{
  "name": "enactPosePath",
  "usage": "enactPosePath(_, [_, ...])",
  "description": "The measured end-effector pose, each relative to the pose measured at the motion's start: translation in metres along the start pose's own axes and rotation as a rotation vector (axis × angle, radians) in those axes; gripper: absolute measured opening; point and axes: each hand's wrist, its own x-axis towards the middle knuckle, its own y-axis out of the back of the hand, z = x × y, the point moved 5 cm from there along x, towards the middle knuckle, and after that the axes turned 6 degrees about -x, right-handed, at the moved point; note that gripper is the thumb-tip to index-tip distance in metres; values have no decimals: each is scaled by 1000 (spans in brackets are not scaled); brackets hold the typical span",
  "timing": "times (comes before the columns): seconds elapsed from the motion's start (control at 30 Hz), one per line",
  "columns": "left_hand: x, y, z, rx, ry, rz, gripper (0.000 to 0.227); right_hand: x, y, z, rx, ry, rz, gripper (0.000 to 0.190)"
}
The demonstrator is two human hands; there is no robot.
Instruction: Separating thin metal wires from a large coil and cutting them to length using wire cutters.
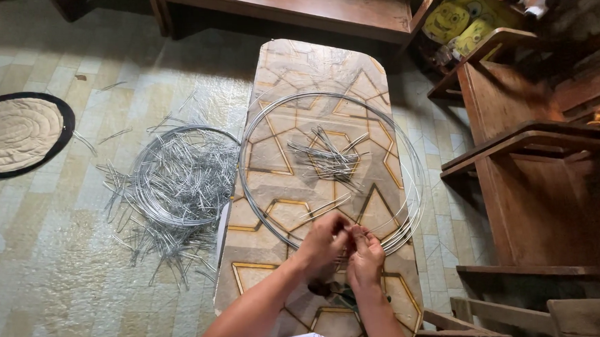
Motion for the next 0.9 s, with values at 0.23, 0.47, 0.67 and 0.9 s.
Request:
enactPosePath(0.23, [14, -20, -12, 98, 101, -211, 34, 11, 15, 16, -63, -15, 59, 46])
enactPosePath(0.47, [39, -57, -17, 242, 33, -495, 41, 60, 41, 45, -552, -12, -98, 30])
enactPosePath(0.67, [53, -69, -28, 478, 191, -573, 42, 97, 71, 84, -994, -93, -158, 30])
enactPosePath(0.9, [68, -107, -63, 653, 179, -450, 29, 20, 10, 28, -2414, 325, -311, 29])
